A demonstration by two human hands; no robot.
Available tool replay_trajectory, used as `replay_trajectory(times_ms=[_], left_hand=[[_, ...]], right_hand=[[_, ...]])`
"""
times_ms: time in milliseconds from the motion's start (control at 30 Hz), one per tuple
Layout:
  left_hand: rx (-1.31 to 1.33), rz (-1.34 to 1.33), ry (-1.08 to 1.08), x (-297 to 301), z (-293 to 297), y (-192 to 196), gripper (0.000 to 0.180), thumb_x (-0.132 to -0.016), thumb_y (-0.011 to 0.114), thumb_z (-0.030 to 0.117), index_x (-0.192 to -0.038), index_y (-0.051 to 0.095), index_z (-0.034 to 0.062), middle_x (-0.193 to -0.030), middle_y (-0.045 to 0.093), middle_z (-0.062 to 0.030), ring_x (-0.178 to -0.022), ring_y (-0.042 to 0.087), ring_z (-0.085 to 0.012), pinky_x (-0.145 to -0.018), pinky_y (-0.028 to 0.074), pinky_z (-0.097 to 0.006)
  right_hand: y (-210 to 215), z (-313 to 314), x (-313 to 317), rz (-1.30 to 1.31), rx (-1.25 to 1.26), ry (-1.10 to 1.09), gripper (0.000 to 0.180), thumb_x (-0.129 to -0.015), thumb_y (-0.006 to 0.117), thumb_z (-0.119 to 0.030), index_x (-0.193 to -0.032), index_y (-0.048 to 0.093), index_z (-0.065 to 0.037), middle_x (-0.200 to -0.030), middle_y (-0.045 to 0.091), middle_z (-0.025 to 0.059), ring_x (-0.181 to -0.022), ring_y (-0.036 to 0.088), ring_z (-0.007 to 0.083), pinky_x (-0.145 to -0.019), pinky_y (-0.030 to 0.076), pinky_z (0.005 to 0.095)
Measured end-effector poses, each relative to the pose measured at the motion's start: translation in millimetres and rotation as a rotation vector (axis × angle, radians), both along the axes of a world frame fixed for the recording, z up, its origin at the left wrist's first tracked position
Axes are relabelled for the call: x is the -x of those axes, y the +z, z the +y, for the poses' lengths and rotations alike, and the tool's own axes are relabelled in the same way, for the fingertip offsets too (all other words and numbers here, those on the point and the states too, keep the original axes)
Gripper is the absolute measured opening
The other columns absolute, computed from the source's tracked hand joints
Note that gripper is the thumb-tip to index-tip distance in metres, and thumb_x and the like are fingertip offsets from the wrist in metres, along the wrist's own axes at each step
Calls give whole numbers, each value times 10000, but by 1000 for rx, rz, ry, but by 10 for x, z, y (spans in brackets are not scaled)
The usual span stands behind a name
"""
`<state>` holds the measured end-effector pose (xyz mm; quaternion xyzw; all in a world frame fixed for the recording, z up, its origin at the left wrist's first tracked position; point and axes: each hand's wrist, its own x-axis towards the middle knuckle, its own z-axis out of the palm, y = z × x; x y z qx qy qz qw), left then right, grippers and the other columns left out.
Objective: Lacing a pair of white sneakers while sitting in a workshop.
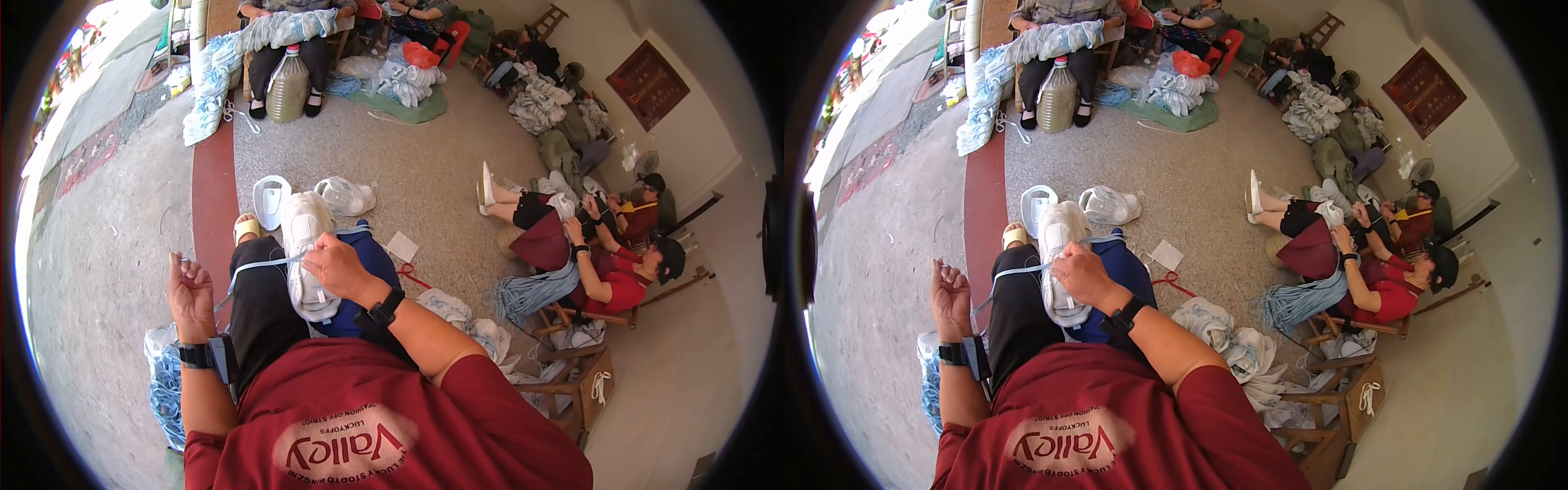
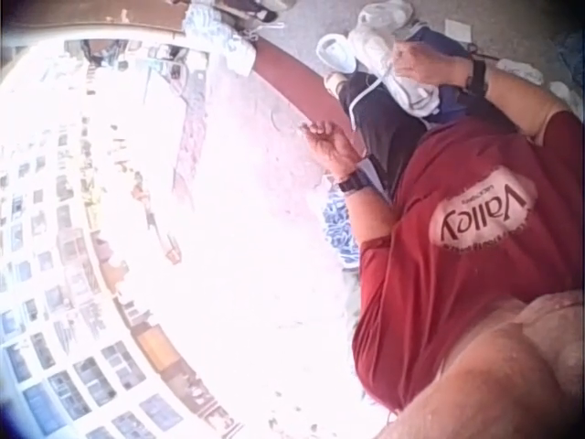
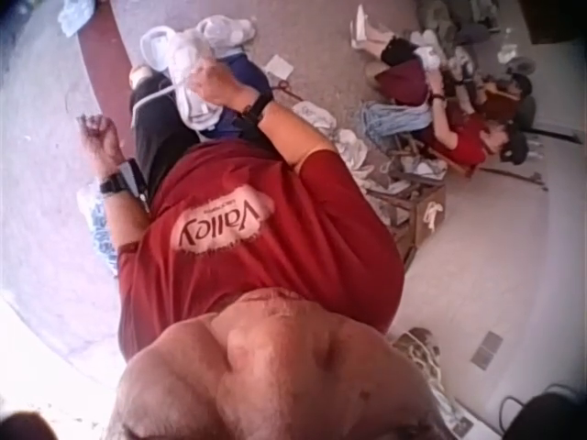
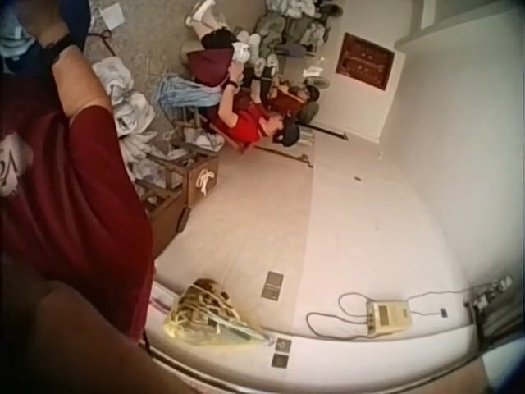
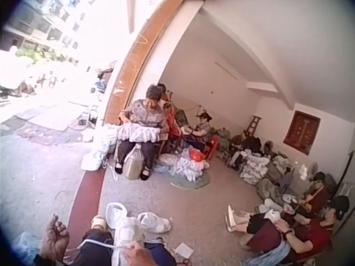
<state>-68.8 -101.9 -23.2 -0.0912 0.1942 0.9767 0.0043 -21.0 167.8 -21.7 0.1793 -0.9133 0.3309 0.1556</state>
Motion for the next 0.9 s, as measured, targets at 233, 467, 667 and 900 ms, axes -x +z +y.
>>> replay_trajectory(times_ms=[233,467,667,900], left_hand=[[431,-13,-730,-240,623,-190,117,-848,597,121,-893,562,18,-752,537,-17,-642,508,-103,-527,410,-206],[997,45,-742,170,1058,-344,106,-776,656,104,-739,595,26,-633,529,-4,-516,469,-83,-460,380,-209],[982,37,-631,341,1194,-383,132,-795,668,125,-752,601,19,-626,532,1,-473,440,-57,-428,363,-175],[964,8,-529,345,1245,-497,79,-786,647,29,-787,584,-20,-658,571,-39,-500,503,-80,-444,412,-190]], right_hand=[[-195,-18,5,31,-376,-53,138,-801,533,-160,-864,615,-68,-786,517,178,-669,581,329,-556,478,400],[-267,27,175,-51,-188,-177,167,-794,579,-159,-932,656,-105,-701,536,137,-669,566,310,-576,462,398],[-279,66,204,-100,2,-189,170,-793,599,-132,-942,665,-83,-704,536,154,-675,560,322,-595,444,395],[-323,108,269,-191,217,-208,174,-798,596,-123,-938,663,-43,-747,591,183,-696,590,316,-621,461,361]])
